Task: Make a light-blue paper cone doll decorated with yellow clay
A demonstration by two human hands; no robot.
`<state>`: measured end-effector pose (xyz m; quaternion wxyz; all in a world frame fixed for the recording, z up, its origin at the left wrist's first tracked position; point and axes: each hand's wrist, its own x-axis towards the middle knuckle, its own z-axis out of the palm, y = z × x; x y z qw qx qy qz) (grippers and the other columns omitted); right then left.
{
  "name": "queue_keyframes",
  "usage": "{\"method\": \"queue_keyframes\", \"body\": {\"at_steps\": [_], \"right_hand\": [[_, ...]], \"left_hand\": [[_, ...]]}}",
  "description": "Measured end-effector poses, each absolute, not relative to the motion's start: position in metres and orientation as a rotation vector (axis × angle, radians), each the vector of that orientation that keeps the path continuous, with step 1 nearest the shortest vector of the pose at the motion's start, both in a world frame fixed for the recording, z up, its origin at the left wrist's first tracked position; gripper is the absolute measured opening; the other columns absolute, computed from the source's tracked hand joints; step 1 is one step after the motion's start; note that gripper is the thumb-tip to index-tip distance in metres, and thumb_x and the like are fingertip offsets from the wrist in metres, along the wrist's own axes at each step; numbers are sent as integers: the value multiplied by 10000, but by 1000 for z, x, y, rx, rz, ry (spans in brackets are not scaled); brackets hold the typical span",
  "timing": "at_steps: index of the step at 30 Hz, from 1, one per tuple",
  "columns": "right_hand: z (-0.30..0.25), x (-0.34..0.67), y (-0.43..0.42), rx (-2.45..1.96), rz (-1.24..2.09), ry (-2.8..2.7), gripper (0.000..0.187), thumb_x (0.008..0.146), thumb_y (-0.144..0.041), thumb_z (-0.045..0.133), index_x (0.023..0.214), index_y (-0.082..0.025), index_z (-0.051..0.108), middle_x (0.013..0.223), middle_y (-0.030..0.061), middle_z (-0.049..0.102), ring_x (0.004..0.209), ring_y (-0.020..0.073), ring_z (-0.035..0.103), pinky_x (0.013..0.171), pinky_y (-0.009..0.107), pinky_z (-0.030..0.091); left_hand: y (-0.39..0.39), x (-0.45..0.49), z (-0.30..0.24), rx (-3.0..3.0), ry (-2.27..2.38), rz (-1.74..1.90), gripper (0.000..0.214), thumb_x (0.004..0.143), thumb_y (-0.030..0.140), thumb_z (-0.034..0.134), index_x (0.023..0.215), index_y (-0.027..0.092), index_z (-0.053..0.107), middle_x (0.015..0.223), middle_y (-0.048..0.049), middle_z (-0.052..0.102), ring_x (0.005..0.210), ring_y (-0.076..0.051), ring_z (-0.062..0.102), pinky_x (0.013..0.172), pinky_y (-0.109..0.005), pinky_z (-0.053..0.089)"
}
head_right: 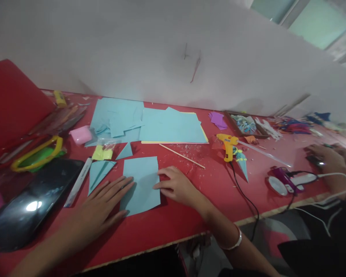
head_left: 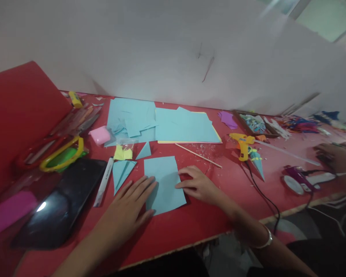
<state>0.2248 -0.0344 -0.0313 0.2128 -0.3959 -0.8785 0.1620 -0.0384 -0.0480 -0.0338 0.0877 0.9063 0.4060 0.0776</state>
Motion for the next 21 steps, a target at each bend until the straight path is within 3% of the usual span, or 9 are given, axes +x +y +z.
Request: {"method": "queue_keyframes", "body": {"at_steps": [4, 6, 9, 15, 21], "right_hand": [[-23, 223, -34, -1130, 591, -2487, 170, 811, -196, 567, 881, -281, 696, 1241, 33, 521, 1170, 183, 445, 1045, 455, 240], [-18, 220, -31, -1189, 684, -2524, 152, 842, -234, 542, 868, -277, 685, 1198, 27, 555, 1148, 179, 470, 1060, 513, 139], [-12, 214, -21, -1224, 748, -2564, 161, 861, -303, 523, 832, -230, 664, 1076, 36, 600, 1071, 178, 510, 1049, 539, 82], [-5, 195, -1, -1044, 700, -2741, 214, 879, -330, 486, 816, -190, 635, 909, 35, 576, 920, 160, 508, 968, 405, 254], [-10, 177, 14, -1046, 640, -2754, 234, 896, -320, 447, 817, -162, 600, 871, 47, 542, 856, 167, 476, 822, 316, 339]], "left_hand": [[-43, -45, -35, 2666, 1167, 228, 581, 807, 350, 526, 1346, 210, 364, 1383, -58, 442, 1233, -231, 445, 1012, -407, 379], [-38, -49, -33, 2631, 1137, 231, 620, 793, 365, 545, 1358, 207, 346, 1401, -65, 417, 1234, -240, 441, 1014, -393, 381], [-27, -54, -27, 2544, 1045, 200, 631, 799, 388, 539, 1369, 223, 325, 1449, -66, 335, 1277, -254, 380, 1011, -383, 387], [-14, -53, -21, 2386, 1127, 203, 564, 848, 533, 406, 1323, 230, 382, 1400, -76, 394, 1287, -270, 341, 1025, -444, 348], [-15, -51, -33, 2455, 1289, 351, 649, 819, 548, 446, 1333, 163, 346, 1346, -129, 442, 1228, -288, 404, 1010, -464, 350]]}}
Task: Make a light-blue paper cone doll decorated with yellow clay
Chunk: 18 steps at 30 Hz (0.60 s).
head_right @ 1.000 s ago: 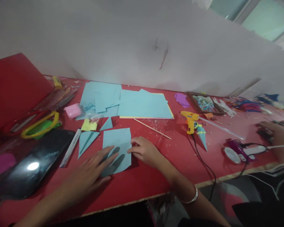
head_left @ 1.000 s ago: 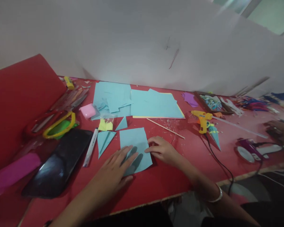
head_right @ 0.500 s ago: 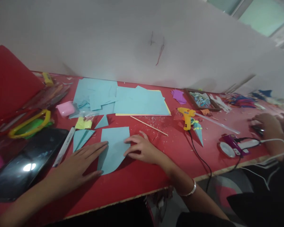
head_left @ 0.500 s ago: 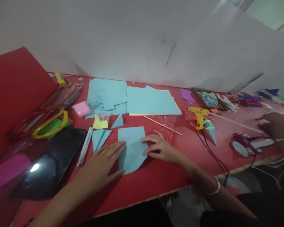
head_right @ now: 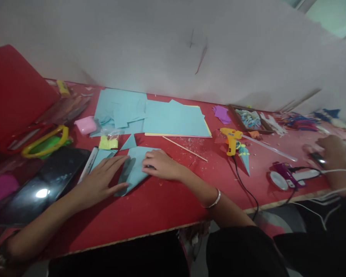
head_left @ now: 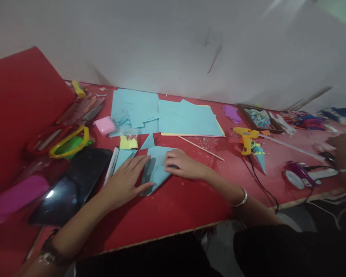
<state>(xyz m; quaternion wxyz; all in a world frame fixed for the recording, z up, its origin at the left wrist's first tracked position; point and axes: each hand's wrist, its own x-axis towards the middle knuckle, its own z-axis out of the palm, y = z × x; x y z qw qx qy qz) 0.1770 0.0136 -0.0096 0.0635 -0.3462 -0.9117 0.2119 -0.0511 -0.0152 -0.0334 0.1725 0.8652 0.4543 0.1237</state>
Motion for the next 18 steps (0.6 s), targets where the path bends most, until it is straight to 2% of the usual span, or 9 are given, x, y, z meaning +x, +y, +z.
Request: {"method": "queue_keyframes", "body": {"at_steps": [5, 11, 15, 18], "right_hand": [[-10, 182, 25, -913, 781, -2823, 238, 912, -304, 416, 783, -171, 565, 819, 19, 536, 829, 152, 470, 843, 319, 310], [1, 200, 33, -812, 1088, -2926, 286, 904, -319, 414, 684, -174, 524, 705, -15, 521, 738, 129, 481, 841, 322, 289], [-1, 195, 30, -914, 1004, -2843, 266, 893, -328, 431, 704, -172, 535, 738, -1, 538, 782, 141, 493, 839, 328, 283], [-7, 187, 26, -1001, 900, -2751, 241, 889, -306, 446, 719, -163, 540, 760, 9, 551, 777, 139, 499, 821, 316, 292]], "left_hand": [[-17, -53, -31, 2405, 1201, 351, 616, 853, 495, 424, 1360, 175, 283, 1344, -130, 449, 1210, -265, 440, 983, -440, 387], [-20, -44, -31, 2492, 1207, 344, 629, 832, 564, 421, 1316, 169, 354, 1335, -138, 459, 1210, -282, 435, 966, -446, 382], [-21, -37, -37, 2610, 1252, 377, 740, 790, 625, 430, 1343, 145, 322, 1282, -150, 498, 1153, -296, 470, 915, -436, 400], [-22, -34, -38, 2666, 1277, 336, 720, 791, 613, 436, 1326, 136, 364, 1262, -145, 511, 1124, -303, 477, 896, -434, 395]]}}
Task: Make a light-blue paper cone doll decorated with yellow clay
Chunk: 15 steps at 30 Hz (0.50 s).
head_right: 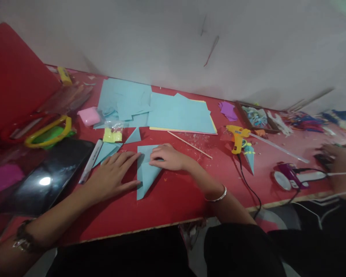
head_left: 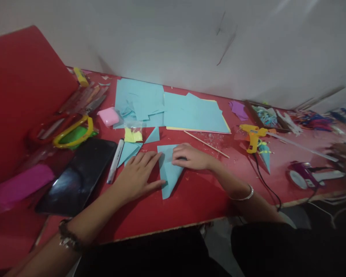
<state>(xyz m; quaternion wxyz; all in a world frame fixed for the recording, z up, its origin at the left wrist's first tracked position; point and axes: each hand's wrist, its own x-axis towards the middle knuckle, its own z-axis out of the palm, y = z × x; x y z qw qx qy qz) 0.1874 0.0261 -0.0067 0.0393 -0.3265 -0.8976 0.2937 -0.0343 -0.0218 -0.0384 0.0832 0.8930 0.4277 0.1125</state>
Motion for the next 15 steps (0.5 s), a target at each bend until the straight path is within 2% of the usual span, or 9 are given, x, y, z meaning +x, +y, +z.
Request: {"method": "queue_keyframes", "body": {"at_steps": [5, 10, 15], "right_hand": [[-16, 182, 23, -1031, 768, -2689, 247, 887, -307, 451, 713, -159, 546, 747, 15, 558, 748, 141, 496, 782, 292, 308], [-29, 179, 24, -1042, 555, -2685, 339, 907, -375, 386, 700, -162, 549, 699, 23, 554, 713, 151, 475, 706, 281, 297], [-35, 176, 23, -1026, 472, -2672, 387, 924, -397, 325, 702, -164, 540, 693, 31, 564, 708, 152, 476, 699, 282, 285]], "left_hand": [[-22, -32, -35, 2654, 1304, 298, 659, 825, 597, 372, 1297, 138, 413, 1266, -133, 507, 1118, -298, 461, 884, -425, 380], [-21, -28, -32, 2594, 1280, 353, 658, 854, 606, 258, 1273, 134, 442, 1250, -126, 506, 1101, -290, 450, 887, -423, 370], [-24, -18, -34, 2639, 1449, 332, 628, 837, 592, 346, 1279, 154, 435, 1181, -127, 531, 1033, -298, 473, 826, -407, 390]]}}
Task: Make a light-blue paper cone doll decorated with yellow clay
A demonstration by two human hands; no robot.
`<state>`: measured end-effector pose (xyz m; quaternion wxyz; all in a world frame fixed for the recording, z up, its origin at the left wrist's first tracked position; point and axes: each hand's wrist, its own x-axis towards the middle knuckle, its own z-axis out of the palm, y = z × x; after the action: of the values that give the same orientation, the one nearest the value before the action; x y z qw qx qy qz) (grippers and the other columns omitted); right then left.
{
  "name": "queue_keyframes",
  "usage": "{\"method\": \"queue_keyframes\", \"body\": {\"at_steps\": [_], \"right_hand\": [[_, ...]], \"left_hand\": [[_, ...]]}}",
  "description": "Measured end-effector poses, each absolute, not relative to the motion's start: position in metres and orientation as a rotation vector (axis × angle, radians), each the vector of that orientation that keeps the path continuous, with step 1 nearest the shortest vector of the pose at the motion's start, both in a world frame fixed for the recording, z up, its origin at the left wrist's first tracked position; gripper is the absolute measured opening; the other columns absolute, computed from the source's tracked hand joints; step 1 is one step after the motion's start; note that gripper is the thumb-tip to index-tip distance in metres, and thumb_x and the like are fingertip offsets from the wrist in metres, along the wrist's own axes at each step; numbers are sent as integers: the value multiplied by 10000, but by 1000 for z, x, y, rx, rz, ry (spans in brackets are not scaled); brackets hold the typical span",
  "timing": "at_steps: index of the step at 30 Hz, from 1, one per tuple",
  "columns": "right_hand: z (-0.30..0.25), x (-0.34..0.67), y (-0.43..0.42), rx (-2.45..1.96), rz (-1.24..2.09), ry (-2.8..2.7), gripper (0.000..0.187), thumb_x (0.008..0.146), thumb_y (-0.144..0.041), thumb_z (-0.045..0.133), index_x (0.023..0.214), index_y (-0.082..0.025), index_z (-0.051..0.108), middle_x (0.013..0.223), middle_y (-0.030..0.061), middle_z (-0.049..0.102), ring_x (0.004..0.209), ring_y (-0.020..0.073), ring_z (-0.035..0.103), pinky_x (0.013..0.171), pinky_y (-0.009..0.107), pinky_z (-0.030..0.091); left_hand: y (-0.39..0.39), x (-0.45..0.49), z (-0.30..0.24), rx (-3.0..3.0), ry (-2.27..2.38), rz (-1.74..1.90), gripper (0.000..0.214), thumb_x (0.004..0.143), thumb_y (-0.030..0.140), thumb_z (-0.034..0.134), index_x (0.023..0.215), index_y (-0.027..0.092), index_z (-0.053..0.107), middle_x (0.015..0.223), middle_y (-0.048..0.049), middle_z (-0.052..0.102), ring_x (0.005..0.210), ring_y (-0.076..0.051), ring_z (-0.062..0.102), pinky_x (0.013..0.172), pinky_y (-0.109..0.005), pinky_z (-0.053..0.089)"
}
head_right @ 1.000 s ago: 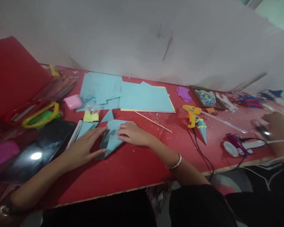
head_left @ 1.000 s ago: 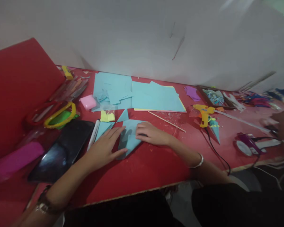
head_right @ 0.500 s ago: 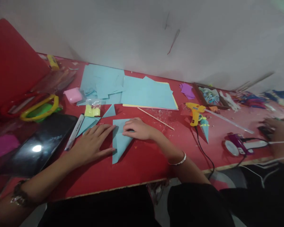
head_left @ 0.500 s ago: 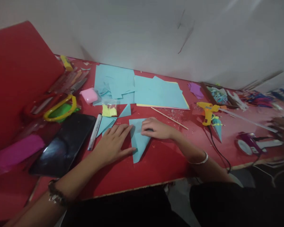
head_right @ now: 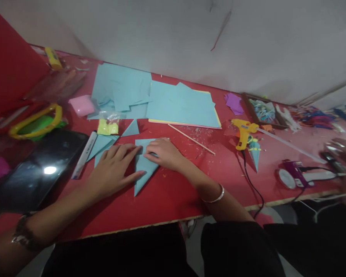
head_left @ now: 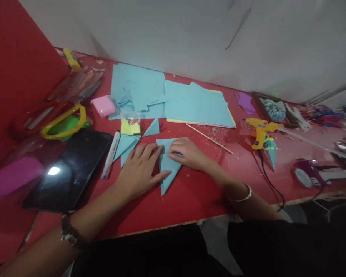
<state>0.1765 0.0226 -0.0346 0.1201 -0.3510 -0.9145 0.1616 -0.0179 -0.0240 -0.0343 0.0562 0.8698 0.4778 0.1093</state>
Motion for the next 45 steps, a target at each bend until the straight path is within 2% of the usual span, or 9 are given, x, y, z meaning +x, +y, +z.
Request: {"method": "queue_keyframes", "body": {"at_steps": [3, 21, 32, 45], "right_hand": [[-34, 175, 21, -1076, 449, -2682, 384, 928, -392, 311, 719, -165, 539, 710, 40, 573, 728, 159, 483, 702, 286, 276], [-34, 168, 18, -1267, 300, -2731, 311, 928, -361, 362, 793, -155, 552, 761, 42, 592, 745, 165, 489, 708, 280, 238], [-32, 166, 19, -1317, 347, -2725, 290, 920, -359, 391, 793, -159, 557, 782, 40, 595, 773, 167, 497, 713, 282, 230], [-28, 164, 20, -1342, 352, -2738, 298, 921, -369, 393, 783, -156, 550, 796, 46, 599, 774, 173, 506, 634, 275, 203]], "left_hand": [[-26, -15, -36, 2662, 1473, 316, 622, 822, 564, 408, 1287, 151, 423, 1183, -128, 525, 1031, -306, 469, 820, -409, 390], [-29, -18, -39, 2637, 1470, 385, 699, 762, 562, 509, 1305, 143, 372, 1206, -139, 515, 1074, -330, 452, 843, -409, 373], [-33, -16, -37, 2625, 1479, 366, 698, 770, 569, 488, 1305, 136, 374, 1196, -154, 518, 1072, -348, 455, 846, -447, 374], [-41, -18, -39, 2690, 1467, 397, 709, 774, 589, 456, 1300, 123, 358, 1206, -170, 495, 1062, -340, 470, 883, -447, 373]]}}
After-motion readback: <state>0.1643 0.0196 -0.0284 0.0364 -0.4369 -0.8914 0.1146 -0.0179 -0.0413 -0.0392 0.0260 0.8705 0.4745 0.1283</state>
